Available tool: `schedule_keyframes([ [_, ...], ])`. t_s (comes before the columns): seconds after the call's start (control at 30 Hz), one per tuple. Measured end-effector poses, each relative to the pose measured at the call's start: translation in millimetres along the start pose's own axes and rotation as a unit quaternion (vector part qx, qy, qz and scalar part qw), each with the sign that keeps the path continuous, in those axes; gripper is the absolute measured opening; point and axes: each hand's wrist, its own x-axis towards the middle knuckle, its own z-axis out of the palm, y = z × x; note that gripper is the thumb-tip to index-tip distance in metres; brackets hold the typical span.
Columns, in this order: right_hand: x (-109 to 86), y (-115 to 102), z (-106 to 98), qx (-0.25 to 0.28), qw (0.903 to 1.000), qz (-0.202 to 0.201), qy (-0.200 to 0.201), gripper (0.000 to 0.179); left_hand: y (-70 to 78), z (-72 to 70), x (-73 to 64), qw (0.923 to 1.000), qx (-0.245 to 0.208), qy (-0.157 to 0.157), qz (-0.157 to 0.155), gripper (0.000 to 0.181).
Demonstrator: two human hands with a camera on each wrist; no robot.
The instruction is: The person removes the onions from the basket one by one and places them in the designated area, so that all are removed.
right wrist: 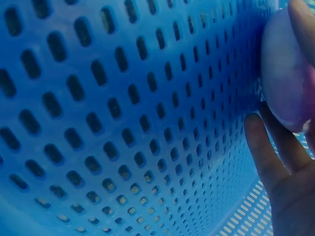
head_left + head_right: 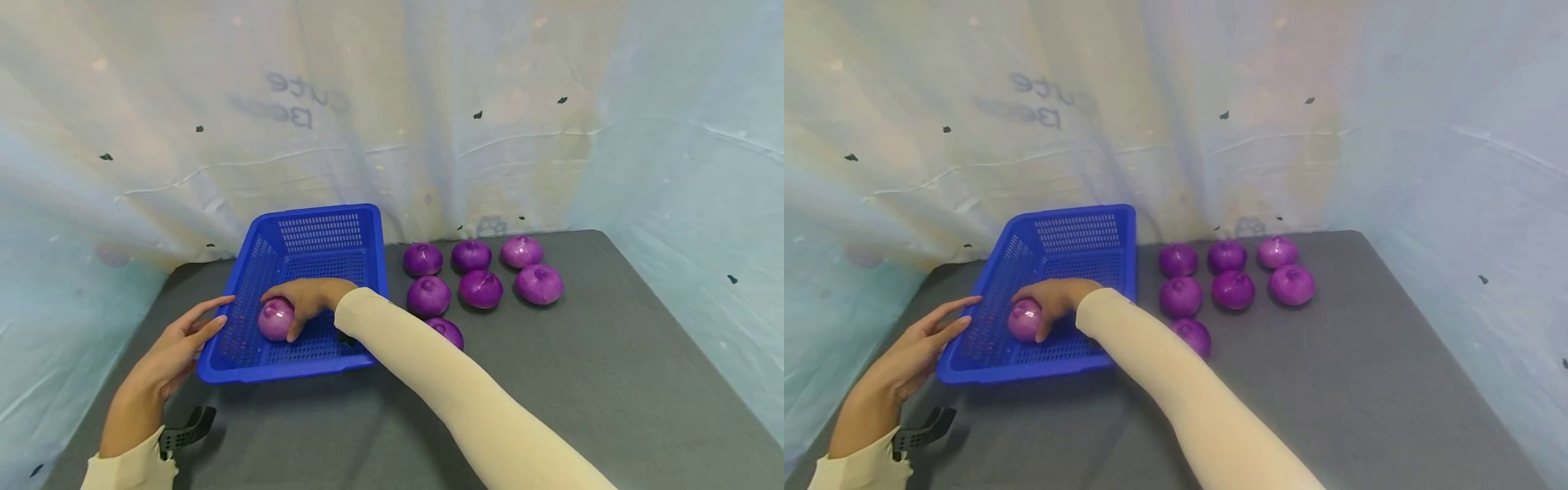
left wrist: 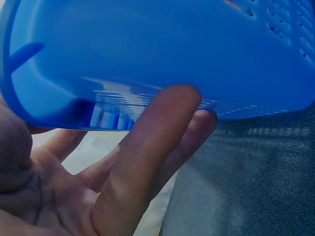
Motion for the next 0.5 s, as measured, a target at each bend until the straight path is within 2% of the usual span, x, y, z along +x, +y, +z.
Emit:
schedule_keyframes([
  [0.33, -2.8, -3.6, -6.5, -0.008, 0.9999, 0.012, 0.009, 0.091, 1.2, -0.3, 1.6, 0.9999, 0.013, 0.001, -0.002, 0.056],
  [0.5, -7.4, -12.9, -14.3, 0.02, 0.9992, 0.02, 0.028, 0.091, -0.8, -1.0, 0.1, 0.9999, 0.017, -0.003, 0.002, 0.055],
])
